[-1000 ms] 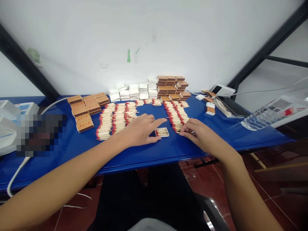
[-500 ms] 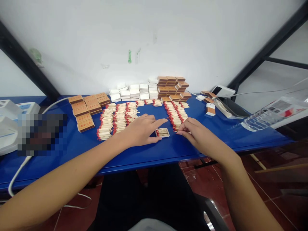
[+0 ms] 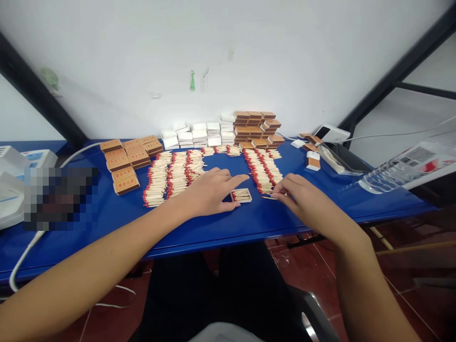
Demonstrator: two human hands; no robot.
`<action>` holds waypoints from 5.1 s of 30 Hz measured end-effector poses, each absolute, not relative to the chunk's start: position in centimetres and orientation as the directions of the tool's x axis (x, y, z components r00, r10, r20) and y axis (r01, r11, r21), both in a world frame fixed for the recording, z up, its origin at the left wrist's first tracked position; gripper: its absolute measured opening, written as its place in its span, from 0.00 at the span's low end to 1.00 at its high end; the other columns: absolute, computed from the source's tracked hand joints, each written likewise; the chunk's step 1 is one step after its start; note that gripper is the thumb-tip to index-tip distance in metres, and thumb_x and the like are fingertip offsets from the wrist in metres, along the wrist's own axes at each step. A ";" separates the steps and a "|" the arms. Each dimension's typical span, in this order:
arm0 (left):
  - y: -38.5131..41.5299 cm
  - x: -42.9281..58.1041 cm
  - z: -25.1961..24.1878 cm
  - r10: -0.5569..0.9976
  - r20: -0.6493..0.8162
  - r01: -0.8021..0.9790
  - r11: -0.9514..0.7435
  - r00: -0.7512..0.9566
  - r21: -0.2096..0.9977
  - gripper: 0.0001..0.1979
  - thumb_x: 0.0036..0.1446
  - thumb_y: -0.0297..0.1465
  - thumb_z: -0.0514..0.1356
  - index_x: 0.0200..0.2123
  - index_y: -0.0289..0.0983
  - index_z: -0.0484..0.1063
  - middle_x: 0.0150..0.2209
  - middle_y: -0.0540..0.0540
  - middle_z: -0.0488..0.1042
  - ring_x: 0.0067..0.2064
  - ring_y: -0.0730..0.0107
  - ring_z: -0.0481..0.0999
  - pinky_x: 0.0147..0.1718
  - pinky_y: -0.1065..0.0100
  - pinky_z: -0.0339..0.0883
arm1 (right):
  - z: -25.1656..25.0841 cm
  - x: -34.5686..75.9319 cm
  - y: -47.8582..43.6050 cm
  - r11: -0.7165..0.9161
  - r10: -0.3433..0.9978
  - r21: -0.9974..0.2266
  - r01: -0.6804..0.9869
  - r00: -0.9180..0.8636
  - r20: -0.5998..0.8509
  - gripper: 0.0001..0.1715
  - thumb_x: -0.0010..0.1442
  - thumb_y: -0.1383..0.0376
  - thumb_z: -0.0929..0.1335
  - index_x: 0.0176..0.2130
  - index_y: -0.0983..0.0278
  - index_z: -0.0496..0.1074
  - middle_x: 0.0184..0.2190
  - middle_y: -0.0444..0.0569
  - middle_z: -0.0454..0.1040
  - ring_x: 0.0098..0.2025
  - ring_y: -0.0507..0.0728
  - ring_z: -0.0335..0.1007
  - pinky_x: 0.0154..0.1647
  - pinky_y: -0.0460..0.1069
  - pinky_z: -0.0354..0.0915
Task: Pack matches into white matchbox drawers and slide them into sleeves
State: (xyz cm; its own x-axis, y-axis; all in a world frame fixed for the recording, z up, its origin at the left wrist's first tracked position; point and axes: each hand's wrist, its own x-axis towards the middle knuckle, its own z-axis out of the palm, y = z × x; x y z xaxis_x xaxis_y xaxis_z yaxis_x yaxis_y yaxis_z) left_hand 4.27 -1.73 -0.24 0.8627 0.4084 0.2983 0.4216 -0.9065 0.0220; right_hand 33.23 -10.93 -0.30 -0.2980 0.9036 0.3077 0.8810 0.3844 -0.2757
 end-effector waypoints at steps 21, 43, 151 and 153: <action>-1.7 4.4 -0.3 0.429 0.268 0.438 -0.899 0.863 0.029 0.34 0.71 0.42 0.66 0.73 0.37 0.65 0.49 0.39 0.79 0.51 0.52 0.78 0.54 0.58 0.69 | -0.2 30.7 -10.7 0.427 0.884 -0.326 0.844 -0.313 0.348 0.09 0.78 0.60 0.66 0.42 0.58 0.71 0.43 0.54 0.75 0.48 0.64 0.72 0.50 0.58 0.70; -1.8 4.2 -0.2 0.415 0.293 0.421 -0.906 0.862 0.044 0.32 0.71 0.41 0.66 0.72 0.37 0.65 0.47 0.40 0.80 0.50 0.53 0.79 0.54 0.58 0.68 | -2.2 34.2 -10.1 0.393 0.886 -0.290 0.873 -0.274 0.374 0.10 0.76 0.60 0.66 0.45 0.59 0.77 0.41 0.53 0.75 0.46 0.65 0.73 0.49 0.60 0.70; -1.8 4.3 -0.1 0.426 0.279 0.433 -0.901 0.861 0.041 0.32 0.71 0.41 0.66 0.72 0.37 0.65 0.48 0.39 0.80 0.50 0.53 0.78 0.53 0.58 0.69 | 0.3 33.4 -9.3 0.383 0.914 -0.388 0.838 -0.284 0.289 0.13 0.77 0.57 0.65 0.40 0.58 0.71 0.41 0.52 0.74 0.41 0.62 0.72 0.44 0.56 0.69; -1.9 4.3 -0.1 0.426 0.279 0.434 -0.900 0.860 0.036 0.32 0.71 0.41 0.66 0.72 0.37 0.65 0.48 0.40 0.80 0.50 0.53 0.78 0.53 0.58 0.68 | 0.3 32.5 -9.4 0.394 0.909 -0.401 0.827 -0.287 0.302 0.13 0.78 0.57 0.64 0.40 0.58 0.71 0.41 0.52 0.74 0.41 0.61 0.72 0.43 0.56 0.69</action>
